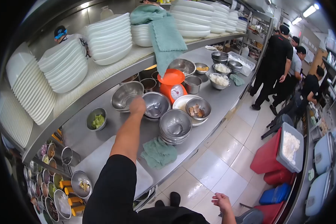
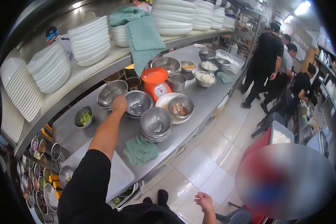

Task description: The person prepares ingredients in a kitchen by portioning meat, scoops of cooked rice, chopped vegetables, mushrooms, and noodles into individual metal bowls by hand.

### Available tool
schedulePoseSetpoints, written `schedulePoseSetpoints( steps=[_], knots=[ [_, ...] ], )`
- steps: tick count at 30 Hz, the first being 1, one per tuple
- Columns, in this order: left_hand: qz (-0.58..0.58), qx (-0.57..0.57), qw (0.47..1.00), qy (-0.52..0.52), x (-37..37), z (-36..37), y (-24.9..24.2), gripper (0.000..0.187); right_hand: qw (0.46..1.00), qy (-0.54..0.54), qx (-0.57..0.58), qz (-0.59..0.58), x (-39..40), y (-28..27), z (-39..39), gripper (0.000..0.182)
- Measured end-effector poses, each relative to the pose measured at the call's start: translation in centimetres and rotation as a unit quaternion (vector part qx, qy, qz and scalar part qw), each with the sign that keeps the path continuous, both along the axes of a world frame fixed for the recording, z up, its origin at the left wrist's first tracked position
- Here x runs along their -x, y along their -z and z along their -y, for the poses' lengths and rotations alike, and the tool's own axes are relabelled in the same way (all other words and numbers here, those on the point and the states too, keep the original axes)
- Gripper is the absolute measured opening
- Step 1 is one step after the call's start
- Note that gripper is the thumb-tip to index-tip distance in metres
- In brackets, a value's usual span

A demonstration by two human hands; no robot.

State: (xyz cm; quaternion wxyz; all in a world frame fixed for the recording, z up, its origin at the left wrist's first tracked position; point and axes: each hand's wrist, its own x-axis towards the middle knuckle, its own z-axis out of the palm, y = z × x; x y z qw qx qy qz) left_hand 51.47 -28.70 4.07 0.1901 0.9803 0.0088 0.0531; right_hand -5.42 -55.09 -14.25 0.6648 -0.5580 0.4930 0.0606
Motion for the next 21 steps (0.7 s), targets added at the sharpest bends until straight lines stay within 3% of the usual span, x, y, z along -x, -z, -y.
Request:
schedulePoseSetpoints(
  steps=[4, 8, 11, 14, 15, 16, 18, 20, 21],
  knots=[
    [0.081, -0.021, 0.996, 0.042, 0.3, 0.5, -2.2, 0.022, 0.992, -0.117, 0.031, 0.024, -5.2, -1.4, -1.2, 0.04],
    [0.134, -0.036, 0.985, 0.099, 2.0, -0.2, -5.8, 0.023, 0.962, -0.247, 0.087, 0.072, -11.9, -4.6, -2.7, 0.042],
    [0.151, -0.001, 0.987, 0.06, 5.0, -3.5, -9.0, 0.023, 0.925, -0.348, 0.09, 0.127, -16.0, -7.8, -4.9, 0.042],
    [0.046, 0.065, 0.997, -0.004, 12.7, -12.0, -12.3, 0.026, 0.886, -0.43, 0.035, 0.172, -18.7, -11.5, -8.8, 0.04],
    [0.101, 0.083, 0.991, -0.006, 14.9, -15.5, -11.3, 0.032, 0.867, -0.457, 0.01, 0.2, -19.7, -12.1, -10.3, 0.039],
    [0.077, 0.13, 0.988, -0.034, 19.2, -18.7, -12.7, 0.036, 0.839, -0.497, -0.01, 0.222, -20.8, -12.9, -11.9, 0.039],
    [0.112, 0.167, 0.976, -0.079, 25.3, -26.2, -10.4, 0.036, 0.783, -0.569, -0.025, 0.251, -22.4, -14.7, -16.1, 0.039],
    [0.107, 0.345, 0.917, -0.169, 35.3, -32.8, -11.0, 0.037, 0.723, -0.637, -0.012, 0.267, -23.5, -17.1, -21.5, 0.039],
    [0.087, 0.378, 0.884, -0.259, 40.4, -35.3, -11.8, 0.043, 0.673, -0.68, 0.008, 0.292, -24.0, -18.0, -24.4, 0.039]
  ],
)
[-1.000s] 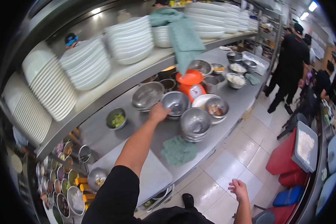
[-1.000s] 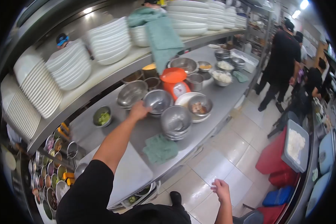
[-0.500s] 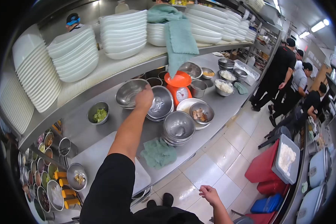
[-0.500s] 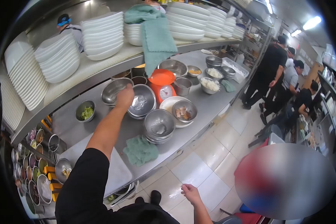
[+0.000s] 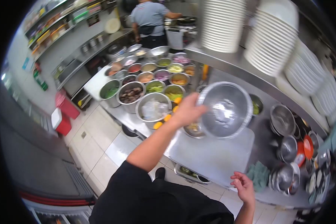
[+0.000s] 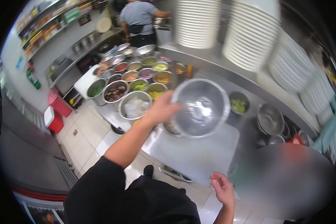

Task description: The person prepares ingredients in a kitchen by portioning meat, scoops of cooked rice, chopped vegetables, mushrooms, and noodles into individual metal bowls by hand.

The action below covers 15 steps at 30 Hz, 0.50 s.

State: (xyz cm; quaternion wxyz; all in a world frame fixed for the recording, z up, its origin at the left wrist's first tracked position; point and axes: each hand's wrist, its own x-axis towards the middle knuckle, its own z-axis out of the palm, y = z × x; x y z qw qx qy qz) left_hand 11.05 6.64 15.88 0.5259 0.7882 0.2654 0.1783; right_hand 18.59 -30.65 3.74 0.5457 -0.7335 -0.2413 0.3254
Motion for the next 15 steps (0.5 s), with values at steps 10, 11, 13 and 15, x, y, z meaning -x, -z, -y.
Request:
schedulePoseSetpoints(
  steps=[10, 11, 13, 15],
  knots=[
    [0.228, 0.104, 0.836, -0.488, 38.2, -19.0, 10.2, 0.049, 0.845, -0.368, -0.054, 0.384, 7.0, -7.0, -44.9, 0.042],
    [0.225, 0.121, 0.83, -0.496, 39.7, -19.8, 11.4, 0.05, 0.832, -0.387, -0.076, 0.391, 8.2, -6.3, -49.8, 0.042],
    [0.216, 0.157, 0.815, -0.514, 42.4, -20.5, 13.3, 0.053, 0.824, -0.414, 0.015, 0.386, 10.8, -4.9, -58.0, 0.044],
    [0.215, 0.198, 0.805, -0.516, 43.5, -21.1, 15.1, 0.052, 0.767, -0.481, 0.12, 0.408, 12.2, -2.5, -63.9, 0.049]
  ],
)
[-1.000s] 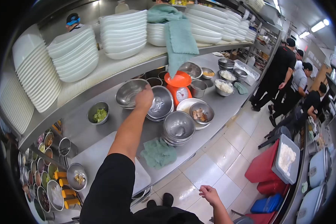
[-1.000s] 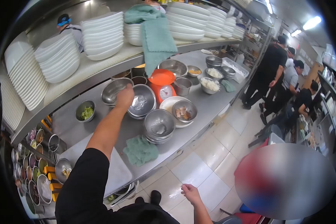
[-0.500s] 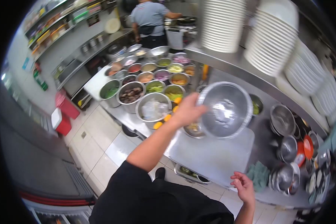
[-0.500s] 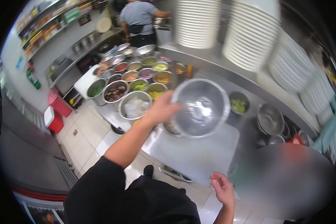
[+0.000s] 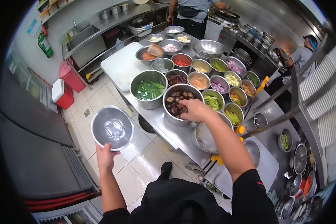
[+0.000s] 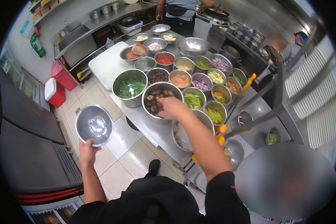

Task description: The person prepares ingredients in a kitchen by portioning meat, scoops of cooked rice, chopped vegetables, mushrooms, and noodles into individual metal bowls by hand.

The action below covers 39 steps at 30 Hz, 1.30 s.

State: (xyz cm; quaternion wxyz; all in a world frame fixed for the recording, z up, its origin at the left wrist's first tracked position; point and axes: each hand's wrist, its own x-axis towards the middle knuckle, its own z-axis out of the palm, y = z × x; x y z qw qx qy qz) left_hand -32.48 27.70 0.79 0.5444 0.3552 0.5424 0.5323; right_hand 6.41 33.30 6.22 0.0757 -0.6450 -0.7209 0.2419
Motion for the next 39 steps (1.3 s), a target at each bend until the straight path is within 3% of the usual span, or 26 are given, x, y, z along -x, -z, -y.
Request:
schedulePoseSetpoints(
  steps=[3, 6, 11, 14, 17, 18, 21, 25, 29, 31, 33, 36, 39],
  knots=[
    [0.017, 0.035, 0.999, 0.016, 0.2, -1.2, 1.2, 0.053, 0.994, -0.033, 0.047, 0.096, 1.3, 3.2, -3.3, 0.052],
    [0.033, 0.018, 0.999, 0.033, -0.2, -3.0, 0.9, 0.053, 0.991, -0.039, 0.043, 0.118, 0.1, 6.2, -5.1, 0.049],
    [0.021, -0.026, 0.996, 0.078, -1.6, -6.5, -1.5, 0.052, 0.986, 0.076, 0.108, -0.099, -1.4, 1.5, -4.3, 0.041],
    [0.029, -0.043, 0.991, 0.124, -3.6, -7.9, -3.7, 0.053, 0.934, 0.177, 0.188, -0.246, -2.0, 0.1, -4.0, 0.038],
    [0.02, -0.076, 0.983, 0.164, -6.1, -9.3, -5.2, 0.054, 0.84, 0.273, 0.236, -0.405, -2.6, -0.3, -3.3, 0.036],
    [0.015, -0.084, 0.98, 0.179, -6.8, -9.8, -5.7, 0.055, 0.832, 0.292, 0.257, -0.395, -2.7, -0.4, -3.3, 0.038],
    [-0.006, -0.093, 0.974, 0.205, -8.2, -10.8, -6.6, 0.059, 0.81, 0.286, 0.277, -0.431, -3.2, -0.3, -3.0, 0.038],
    [-0.029, -0.102, 0.967, 0.231, -9.6, -11.4, -6.4, 0.068, 0.763, 0.29, 0.209, -0.538, -3.1, -1.9, -2.1, 0.051],
    [-0.066, -0.089, 0.953, 0.282, -11.9, -11.8, -7.0, 0.077, 0.712, 0.163, 0.072, -0.679, -1.3, -4.1, -2.5, 0.054],
    [-0.047, -0.077, 0.945, 0.315, -13.5, -11.9, -6.5, 0.072, 0.738, 0.108, 0.075, -0.662, 0.1, -6.3, -2.6, 0.055],
    [0.008, -0.027, 0.929, 0.368, -15.3, -11.4, -7.1, 0.069, 0.844, 0.111, 0.05, -0.521, 0.9, -7.2, -2.7, 0.057],
    [0.046, -0.002, 0.911, 0.409, -16.9, -10.0, -7.6, 0.066, 0.913, 0.058, -0.027, -0.403, 0.3, -8.6, -0.3, 0.051],
    [0.072, -0.008, 0.9, 0.43, -18.6, -7.7, -7.3, 0.061, 0.903, 0.096, -0.083, -0.41, -2.3, -9.9, 4.9, 0.043]
  ],
)
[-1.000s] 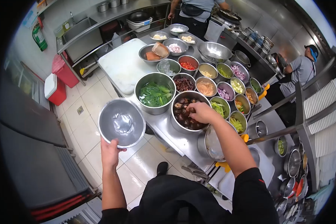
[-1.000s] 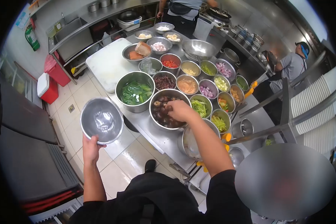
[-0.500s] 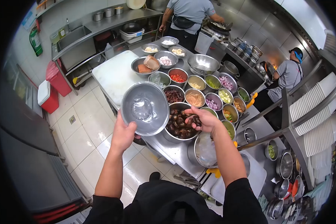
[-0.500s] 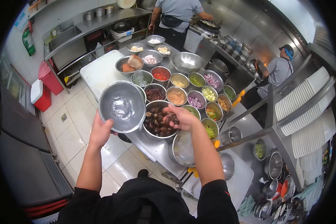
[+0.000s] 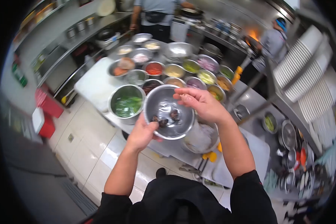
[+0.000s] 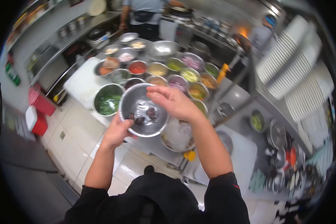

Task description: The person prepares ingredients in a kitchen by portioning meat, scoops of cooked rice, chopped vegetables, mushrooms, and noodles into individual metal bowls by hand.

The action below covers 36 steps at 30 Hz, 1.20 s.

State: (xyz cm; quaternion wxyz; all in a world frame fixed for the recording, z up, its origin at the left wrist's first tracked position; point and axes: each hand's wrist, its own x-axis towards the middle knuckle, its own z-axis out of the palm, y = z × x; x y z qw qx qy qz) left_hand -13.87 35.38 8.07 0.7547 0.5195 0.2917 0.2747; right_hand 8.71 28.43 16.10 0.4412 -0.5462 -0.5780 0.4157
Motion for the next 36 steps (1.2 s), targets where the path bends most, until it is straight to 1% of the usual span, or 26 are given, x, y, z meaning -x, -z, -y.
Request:
schedulePoseSetpoints(
  steps=[1, 2, 3, 4, 5, 6, 7, 8, 9, 10, 11, 12, 13, 14, 15, 16, 18, 19, 21, 22, 24, 25, 27, 29, 32, 36],
  knots=[
    [-0.01, 0.006, 1.0, 0.015, -0.5, 0.8, 0.2, 0.061, 0.999, 0.037, -0.007, -0.037, -1.3, 0.5, 2.2, 0.041],
    [-0.007, 0.004, 0.999, 0.048, -1.1, 1.8, 0.3, 0.06, 0.998, 0.053, 0.008, -0.043, -2.5, 0.5, 4.9, 0.041],
    [0.019, -0.031, 0.997, 0.074, -2.3, 3.0, 0.3, 0.054, 0.995, 0.081, 0.019, -0.045, -3.9, 0.1, 8.2, 0.041],
    [0.042, -0.043, 0.994, 0.09, -3.7, 4.5, 1.1, 0.053, 0.992, 0.115, 0.028, -0.046, -5.8, -0.6, 12.3, 0.041],
    [0.056, -0.007, 0.991, 0.121, -4.9, 7.4, -0.8, 0.054, 0.982, 0.183, 0.046, -0.018, -7.9, -0.8, 16.5, 0.04],
    [0.054, 0.016, 0.984, 0.167, -6.1, 9.9, -1.2, 0.055, 0.969, 0.239, 0.064, 0.003, -10.0, -0.3, 20.5, 0.04],
    [0.062, 0.044, 0.97, 0.229, -7.1, 12.1, 0.0, 0.057, 0.955, 0.283, 0.083, 0.02, -12.2, 0.5, 24.2, 0.04],
    [0.004, 0.066, 0.965, 0.254, -7.9, 15.5, -1.1, 0.057, 0.927, 0.356, 0.097, 0.072, -14.5, 1.2, 28.5, 0.041],
    [0.011, 0.091, 0.954, 0.286, -9.2, 18.6, -0.6, 0.057, 0.892, 0.422, 0.111, 0.122, -17.1, 2.4, 33.0, 0.043],
    [0.013, 0.118, 0.943, 0.31, -10.4, 21.6, 0.1, 0.057, 0.848, 0.471, 0.126, 0.205, -20.0, 3.8, 37.9, 0.043],
    [0.003, 0.156, 0.924, 0.349, -11.8, 24.2, 0.9, 0.058, 0.798, 0.511, 0.141, 0.286, -22.8, 5.0, 42.7, 0.043],
    [-0.007, 0.196, 0.903, 0.383, -13.3, 26.7, 1.7, 0.059, 0.74, 0.553, 0.189, 0.332, -25.1, 5.8, 47.2, 0.041],
    [-0.021, 0.185, 0.901, 0.391, -14.9, 29.4, 2.6, 0.056, 0.68, 0.577, 0.181, 0.413, -27.9, 7.3, 51.6, 0.04],
    [-0.037, 0.159, 0.898, 0.409, -16.7, 31.5, 4.1, 0.053, 0.656, 0.567, 0.244, 0.435, -31.0, 8.3, 55.8, 0.041],
    [-0.062, 0.147, 0.907, 0.389, -18.3, 33.5, 4.4, 0.051, 0.606, 0.604, 0.296, 0.424, -31.5, 7.9, 57.9, 0.039],
    [-0.088, 0.136, 0.916, 0.366, -20.0, 35.4, 4.5, 0.048, 0.576, 0.608, 0.338, 0.43, -33.2, 9.0, 60.1, 0.048],
    [-0.092, 0.131, 0.937, 0.309, -23.0, 38.1, 7.7, 0.043, 0.583, 0.57, 0.397, 0.422, -36.5, 10.8, 63.2, 0.053],
    [-0.114, 0.152, 0.949, 0.251, -23.8, 39.3, 8.2, 0.048, 0.593, 0.547, 0.399, 0.435, -37.4, 11.3, 63.6, 0.055],
    [-0.088, 0.171, 0.968, 0.164, -23.3, 41.8, 8.5, 0.053, 0.606, 0.512, 0.411, 0.448, -38.5, 12.3, 64.9, 0.058],
    [-0.079, 0.178, 0.973, 0.126, -22.5, 42.9, 8.0, 0.055, 0.622, 0.516, 0.4, 0.433, -38.5, 12.2, 65.9, 0.059],
    [-0.115, 0.164, 0.966, 0.164, -19.7, 44.4, 7.2, 0.054, 0.645, 0.527, 0.375, 0.406, -38.1, 9.9, 67.9, 0.06],
    [-0.13, 0.165, 0.96, 0.187, -17.7, 44.7, 7.7, 0.051, 0.659, 0.496, 0.383, 0.416, -37.2, 8.6, 69.7, 0.059],
    [-0.153, 0.175, 0.95, 0.207, -15.1, 45.9, 8.7, 0.047, 0.64, 0.504, 0.315, 0.487, -36.1, 9.7, 75.3, 0.052],
    [-0.179, 0.193, 0.944, 0.201, -12.7, 47.5, 9.7, 0.044, 0.643, 0.496, 0.349, 0.468, -33.0, 7.2, 77.3, 0.043],
    [-0.174, 0.219, 0.936, 0.212, -11.4, 50.1, 11.7, 0.039, 0.631, 0.487, 0.416, 0.437, -34.5, 9.9, 80.2, 0.04],
    [-0.187, 0.197, 0.925, 0.266, -10.8, 52.6, 12.8, 0.044, 0.6, 0.57, 0.343, 0.445, -34.1, 10.9, 81.2, 0.036]
  ],
)
